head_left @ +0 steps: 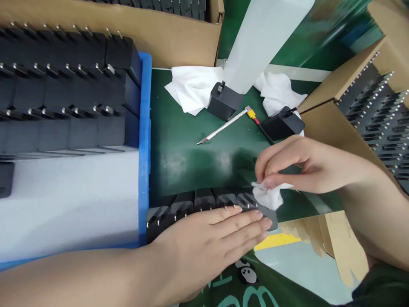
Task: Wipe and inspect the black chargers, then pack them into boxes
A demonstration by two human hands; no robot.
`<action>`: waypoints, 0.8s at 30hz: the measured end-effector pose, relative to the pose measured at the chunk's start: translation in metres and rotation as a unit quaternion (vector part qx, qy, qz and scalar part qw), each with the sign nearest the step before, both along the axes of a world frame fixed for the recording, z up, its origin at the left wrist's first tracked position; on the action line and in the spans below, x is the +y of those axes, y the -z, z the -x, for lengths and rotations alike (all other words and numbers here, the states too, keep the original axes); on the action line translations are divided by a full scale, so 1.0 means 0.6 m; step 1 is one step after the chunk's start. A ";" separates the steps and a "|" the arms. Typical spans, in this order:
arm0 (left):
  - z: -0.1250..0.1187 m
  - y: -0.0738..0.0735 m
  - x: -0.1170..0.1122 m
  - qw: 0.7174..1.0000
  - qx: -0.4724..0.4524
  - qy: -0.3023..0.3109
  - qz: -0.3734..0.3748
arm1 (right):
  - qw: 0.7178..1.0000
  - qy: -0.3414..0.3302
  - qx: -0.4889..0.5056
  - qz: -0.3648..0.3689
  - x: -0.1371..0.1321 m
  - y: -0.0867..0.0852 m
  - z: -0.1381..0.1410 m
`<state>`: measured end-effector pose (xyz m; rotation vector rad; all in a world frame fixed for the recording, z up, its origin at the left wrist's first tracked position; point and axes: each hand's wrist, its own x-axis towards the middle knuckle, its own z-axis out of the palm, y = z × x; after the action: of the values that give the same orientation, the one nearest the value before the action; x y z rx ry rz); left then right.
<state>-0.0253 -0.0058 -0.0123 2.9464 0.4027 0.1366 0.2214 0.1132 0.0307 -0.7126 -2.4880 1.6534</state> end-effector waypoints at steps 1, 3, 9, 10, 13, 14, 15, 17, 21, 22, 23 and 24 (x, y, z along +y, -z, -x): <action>0.000 0.000 0.000 1.000 0.003 0.000 0.000 | 1.000 0.006 0.000 -0.005 0.000 -0.001 -0.003; -0.001 0.000 0.000 1.000 0.009 0.000 -0.003 | 1.000 0.003 0.008 -0.004 -0.002 0.001 0.005; 0.003 -0.005 0.003 1.000 0.015 0.013 0.004 | 0.999 -0.040 0.033 -0.014 -0.013 0.018 0.081; 0.004 -0.006 0.003 1.000 0.015 0.012 0.006 | 0.998 -0.040 0.040 -0.018 -0.013 0.019 0.091; 0.006 -0.006 0.001 1.000 0.008 0.002 0.013 | 0.998 -0.043 0.038 -0.024 -0.008 0.018 0.094; 0.006 -0.005 0.000 1.000 0.004 -0.002 0.016 | 0.998 -0.048 0.028 -0.025 -0.004 0.017 0.085; 0.006 -0.004 -0.001 1.000 0.001 -0.003 0.018 | 0.998 -0.055 0.014 -0.026 0.001 0.015 0.071; 0.005 -0.001 -0.001 1.000 -0.006 -0.006 0.018 | 0.997 -0.069 -0.028 -0.024 0.009 0.013 0.035; 0.005 -0.004 0.003 1.000 -0.007 -0.005 0.022 | 0.996 -0.041 -0.077 -0.012 0.007 0.017 -0.011; 0.005 -0.006 0.003 1.000 -0.007 -0.005 0.026 | 0.998 -0.010 -0.058 -0.004 0.002 0.019 -0.009; 0.006 -0.008 0.004 1.000 -0.008 -0.005 0.029 | 0.999 0.023 -0.033 0.003 -0.004 0.021 -0.002; 0.007 -0.009 0.004 0.999 -0.010 -0.006 0.033 | 0.999 0.049 -0.009 0.007 -0.009 0.023 0.008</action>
<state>-0.0297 -0.0032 -0.0071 2.8759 0.4131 0.1514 0.2166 0.1077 0.0169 -0.8399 -2.4127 1.6390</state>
